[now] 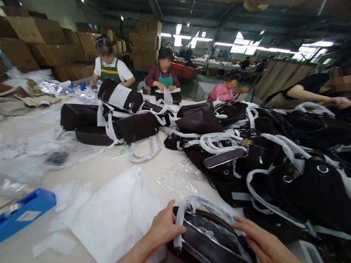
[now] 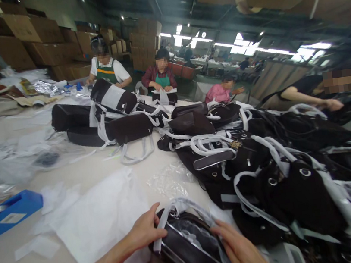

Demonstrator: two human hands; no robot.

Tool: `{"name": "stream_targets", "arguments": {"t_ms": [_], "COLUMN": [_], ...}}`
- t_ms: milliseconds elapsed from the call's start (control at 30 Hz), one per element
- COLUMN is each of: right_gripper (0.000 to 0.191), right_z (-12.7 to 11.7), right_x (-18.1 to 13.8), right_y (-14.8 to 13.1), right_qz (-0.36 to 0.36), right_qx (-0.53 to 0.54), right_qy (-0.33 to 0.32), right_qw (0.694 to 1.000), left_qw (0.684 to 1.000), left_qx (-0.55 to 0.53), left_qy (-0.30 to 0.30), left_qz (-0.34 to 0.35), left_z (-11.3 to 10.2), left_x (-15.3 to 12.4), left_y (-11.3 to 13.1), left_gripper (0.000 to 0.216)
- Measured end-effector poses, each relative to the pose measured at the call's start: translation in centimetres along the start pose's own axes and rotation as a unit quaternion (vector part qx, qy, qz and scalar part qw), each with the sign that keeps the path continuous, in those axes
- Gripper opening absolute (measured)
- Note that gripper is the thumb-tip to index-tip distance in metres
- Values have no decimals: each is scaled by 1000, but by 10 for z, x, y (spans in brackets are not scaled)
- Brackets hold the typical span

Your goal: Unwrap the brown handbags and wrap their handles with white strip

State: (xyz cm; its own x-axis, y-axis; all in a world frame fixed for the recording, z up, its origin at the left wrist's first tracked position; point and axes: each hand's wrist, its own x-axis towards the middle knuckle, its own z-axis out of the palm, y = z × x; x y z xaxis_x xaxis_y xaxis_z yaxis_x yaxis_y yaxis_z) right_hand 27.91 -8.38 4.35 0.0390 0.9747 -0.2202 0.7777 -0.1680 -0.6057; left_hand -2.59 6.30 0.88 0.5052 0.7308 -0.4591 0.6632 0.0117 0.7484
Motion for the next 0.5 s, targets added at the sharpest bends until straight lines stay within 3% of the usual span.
{"name": "stream_targets", "arguments": {"t_ms": [100, 200, 267, 333, 433, 500], "right_gripper": [66, 68, 49, 35, 32, 30], "right_z": [5, 13, 9, -4, -29, -40], "right_x": [18, 38, 46, 42, 9, -25], "right_y": [15, 32, 36, 33, 26, 28], "right_qz": [113, 177, 174, 153, 89, 48], "right_qx": [-9, 58, 104, 127, 141, 122], "right_qy": [111, 61, 10, 0, 7, 10], "right_qw": [987, 981, 979, 980, 986, 991], "left_qw": [998, 988, 981, 977, 972, 973], "left_qx": [-65, -148, -162, -151, -136, -119], "left_qy": [14, 38, 62, 81, 91, 72], "left_qz": [-6, 37, 83, 127, 168, 184], "left_z": [13, 18, 15, 8, -6, -15], "left_x": [9, 8, 0, -13, -36, -53], "left_y": [1, 6, 13, 21, 30, 31], "left_gripper": [95, 91, 84, 76, 67, 49]}}
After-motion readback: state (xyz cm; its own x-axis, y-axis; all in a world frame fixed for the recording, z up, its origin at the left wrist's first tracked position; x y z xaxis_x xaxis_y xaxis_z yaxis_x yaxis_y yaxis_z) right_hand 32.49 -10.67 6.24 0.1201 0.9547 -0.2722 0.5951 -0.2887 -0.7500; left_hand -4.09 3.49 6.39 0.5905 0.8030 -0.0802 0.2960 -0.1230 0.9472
